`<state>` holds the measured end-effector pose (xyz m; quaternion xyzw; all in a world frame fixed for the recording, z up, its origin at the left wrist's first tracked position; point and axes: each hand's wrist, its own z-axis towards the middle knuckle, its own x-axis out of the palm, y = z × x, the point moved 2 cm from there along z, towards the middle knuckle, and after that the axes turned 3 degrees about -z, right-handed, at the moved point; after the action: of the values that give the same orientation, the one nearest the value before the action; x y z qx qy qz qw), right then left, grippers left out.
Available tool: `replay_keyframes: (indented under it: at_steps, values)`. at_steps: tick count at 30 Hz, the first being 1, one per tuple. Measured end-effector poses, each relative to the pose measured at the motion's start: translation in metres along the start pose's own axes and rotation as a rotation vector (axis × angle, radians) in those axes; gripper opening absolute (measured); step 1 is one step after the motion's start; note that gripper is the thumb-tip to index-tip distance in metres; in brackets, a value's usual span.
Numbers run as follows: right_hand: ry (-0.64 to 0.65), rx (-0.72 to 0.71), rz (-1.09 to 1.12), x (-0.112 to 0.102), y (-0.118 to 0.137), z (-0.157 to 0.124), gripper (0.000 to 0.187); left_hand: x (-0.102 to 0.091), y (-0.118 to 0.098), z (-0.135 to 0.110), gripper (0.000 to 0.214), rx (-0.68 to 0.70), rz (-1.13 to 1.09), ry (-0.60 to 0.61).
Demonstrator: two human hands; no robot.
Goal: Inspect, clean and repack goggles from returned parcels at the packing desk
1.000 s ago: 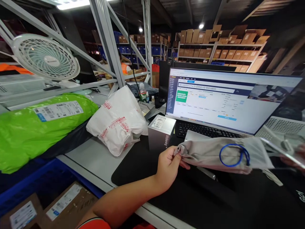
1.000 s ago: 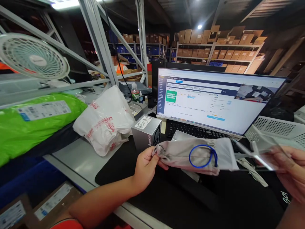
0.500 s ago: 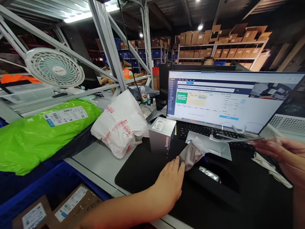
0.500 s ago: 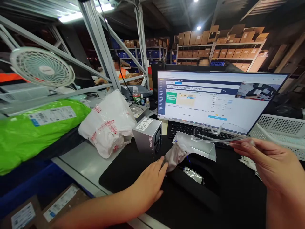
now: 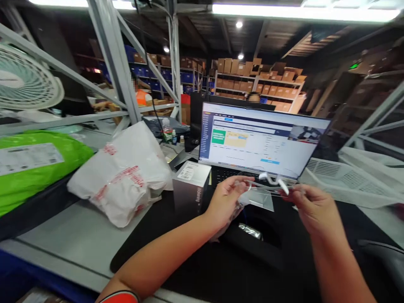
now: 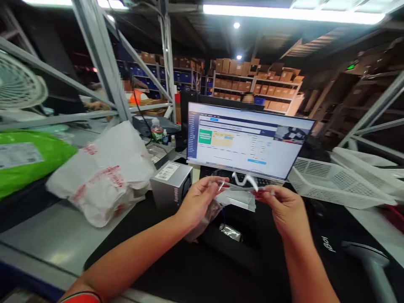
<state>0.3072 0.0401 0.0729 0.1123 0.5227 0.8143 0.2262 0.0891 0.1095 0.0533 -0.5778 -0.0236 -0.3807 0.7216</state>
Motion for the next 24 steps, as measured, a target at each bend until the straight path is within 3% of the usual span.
replay_keyframes:
  at_steps: [3,12,17,21,24]
  values:
    - [0.068,0.032,0.104,0.003,-0.006,0.006,0.037,0.002,0.000,0.007,0.029,-0.013,-0.139,-0.022]
    - [0.254,0.195,0.231,0.011,-0.025,0.018,0.062,-0.009,-0.003,0.006,0.033,-0.106,-0.256,-0.096]
    - [0.364,0.256,0.280,0.007,-0.022,0.017,0.048,-0.015,-0.010,0.011,0.039,-0.118,-0.281,-0.015]
    - [0.344,0.181,0.159,-0.011,-0.008,0.012,0.040,-0.013,-0.004,0.007,0.042,-0.082,-0.220,0.075]
    - [0.282,0.003,-0.159,-0.042,-0.004,0.008,0.033,-0.011,0.001,0.004,0.045,-0.076,-0.155,0.127]
